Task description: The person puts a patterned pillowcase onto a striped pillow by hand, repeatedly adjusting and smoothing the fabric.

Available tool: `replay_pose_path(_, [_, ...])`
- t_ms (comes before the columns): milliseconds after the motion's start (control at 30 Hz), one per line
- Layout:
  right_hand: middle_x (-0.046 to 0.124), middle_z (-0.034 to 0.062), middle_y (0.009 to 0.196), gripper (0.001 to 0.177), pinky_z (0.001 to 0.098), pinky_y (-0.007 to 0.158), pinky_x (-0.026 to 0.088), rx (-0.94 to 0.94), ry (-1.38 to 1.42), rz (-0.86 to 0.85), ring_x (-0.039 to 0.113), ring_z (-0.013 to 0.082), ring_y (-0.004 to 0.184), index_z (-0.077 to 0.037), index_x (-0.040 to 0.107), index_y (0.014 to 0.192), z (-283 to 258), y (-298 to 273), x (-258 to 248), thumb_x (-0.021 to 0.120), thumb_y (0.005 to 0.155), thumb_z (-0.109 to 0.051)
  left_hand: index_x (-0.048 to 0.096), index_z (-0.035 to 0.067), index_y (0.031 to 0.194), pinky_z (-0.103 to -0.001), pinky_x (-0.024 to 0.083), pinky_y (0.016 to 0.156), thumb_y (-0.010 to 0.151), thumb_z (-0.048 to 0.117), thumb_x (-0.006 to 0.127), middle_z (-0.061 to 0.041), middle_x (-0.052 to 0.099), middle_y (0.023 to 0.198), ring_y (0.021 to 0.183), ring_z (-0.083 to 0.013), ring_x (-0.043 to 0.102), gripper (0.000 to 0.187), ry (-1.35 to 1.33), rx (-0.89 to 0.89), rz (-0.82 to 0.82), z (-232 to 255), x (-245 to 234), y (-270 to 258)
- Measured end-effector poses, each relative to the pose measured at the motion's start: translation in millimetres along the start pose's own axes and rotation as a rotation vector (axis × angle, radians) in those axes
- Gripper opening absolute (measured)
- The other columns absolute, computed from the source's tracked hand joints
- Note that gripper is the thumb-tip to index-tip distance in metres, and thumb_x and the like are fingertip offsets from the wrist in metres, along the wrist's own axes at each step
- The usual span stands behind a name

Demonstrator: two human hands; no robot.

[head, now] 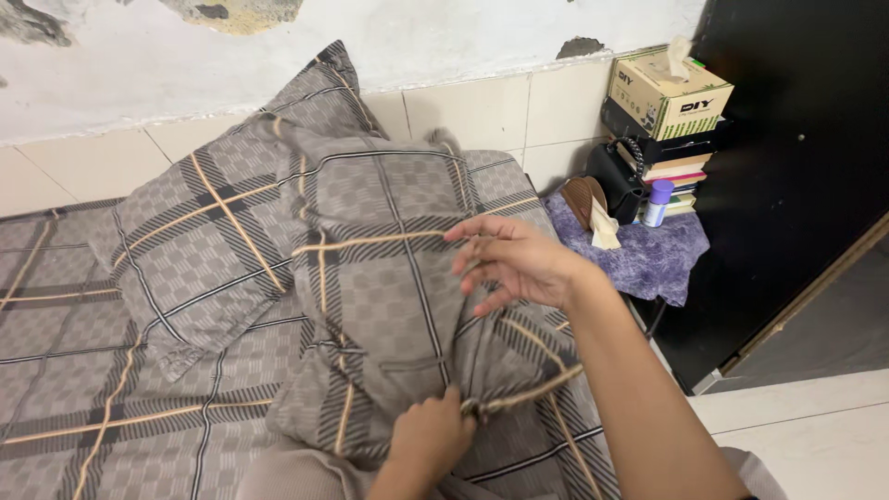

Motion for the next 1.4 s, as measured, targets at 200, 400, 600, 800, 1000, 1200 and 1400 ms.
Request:
replay_pose_path(200, [0.065,0.0173,0.125,0.041,0.0590,0.076,0.066,0.055,0.048,-0.087,0.069,0.0301,0.111,-0.006,0.051,0.137,15.0,1.4,20.2,0.060,0.099,-0.018,0.061,0.008,0.095,-0.049,0.058,0.063,0.083,0.017,0.065,-0.016,0.074,0.080,0.075,-0.0370,0.073,0.016,0.114,0.290,0.454,64.6,10.1,69.1])
replay_pose_path(400, [0.061,0.0170,0.139,0.056,0.0597,0.081,0.064,0.010,0.141,-0.036,0.064,0.0313,0.121,-0.012,0.046,0.148,10.7,-20.9,-15.8,0.063,0.097,-0.028,0.075,0.009,0.083,-0.046,0.057,0.059,0.092,0.019,0.061,-0.017,0.075,0.082,0.070,-0.0313,0.073,0.019,0.256,0.604,0.038,121.0,80.5,60.1])
replay_pose_path(600, [0.060,0.0186,0.139,0.057,0.0618,0.079,0.064,0.171,0.131,-0.137,0.064,0.0327,0.119,-0.010,0.047,0.147,46.7,-11.7,-3.3,0.065,0.096,-0.029,0.069,0.014,0.119,-0.052,0.051,0.082,0.094,0.020,0.058,-0.009,0.072,0.105,0.099,-0.0294,0.067,0.028,0.260,0.441,0.093,33.1,69.9,6.6])
replay_pose_path(800, [0.061,0.0179,0.137,0.058,0.0616,0.078,0.064,0.196,0.077,-0.099,0.064,0.0309,0.118,-0.009,0.049,0.147,63.8,-1.5,-26.9,0.068,0.096,-0.029,0.057,0.024,0.122,-0.063,0.047,0.089,0.079,0.026,0.060,-0.001,0.066,0.109,0.104,-0.0257,0.062,0.043,0.541,0.237,0.482,-19.8,0.8,63.9])
replay_pose_path(1000, [0.054,0.0179,0.143,0.073,0.0663,0.080,0.063,0.136,0.186,0.033,0.056,0.0372,0.130,-0.018,0.040,0.154,72.7,10.3,-55.7,0.072,0.090,-0.033,0.057,0.025,0.113,-0.058,0.051,0.077,0.083,0.021,0.061,0.000,0.068,0.102,0.097,-0.0235,0.068,0.031,0.538,0.097,0.572,-41.0,-36.2,116.0])
replay_pose_path(1200, [0.040,0.0177,0.156,0.096,0.0760,0.086,0.054,0.144,0.292,0.092,0.038,0.0415,0.144,-0.031,0.016,0.162,89.1,19.4,-52.3,0.072,0.084,-0.041,0.066,0.019,0.096,-0.050,0.058,0.071,0.093,0.031,0.066,-0.012,0.076,0.088,0.080,-0.0331,0.074,0.013,0.105,0.190,-0.035,-0.1,57.9,81.8])
replay_pose_path(1400, [0.034,0.0086,0.160,0.100,0.0791,0.084,0.052,0.318,0.131,0.134,0.033,0.0336,0.149,-0.037,0.005,0.161,121.7,25.8,-43.8,0.069,0.085,-0.040,0.060,0.018,0.113,-0.057,0.052,0.077,0.089,0.022,0.064,-0.011,0.071,0.096,0.092,-0.0340,0.070,0.025,0.109,0.393,0.068,13.4,84.0,26.9])
Point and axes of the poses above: each hand's wrist, its own y-axis towards the middle knuckle, its own x-axis out of the palm, z = x × y, the point moved 3 cm from there along y, towards the middle knuckle
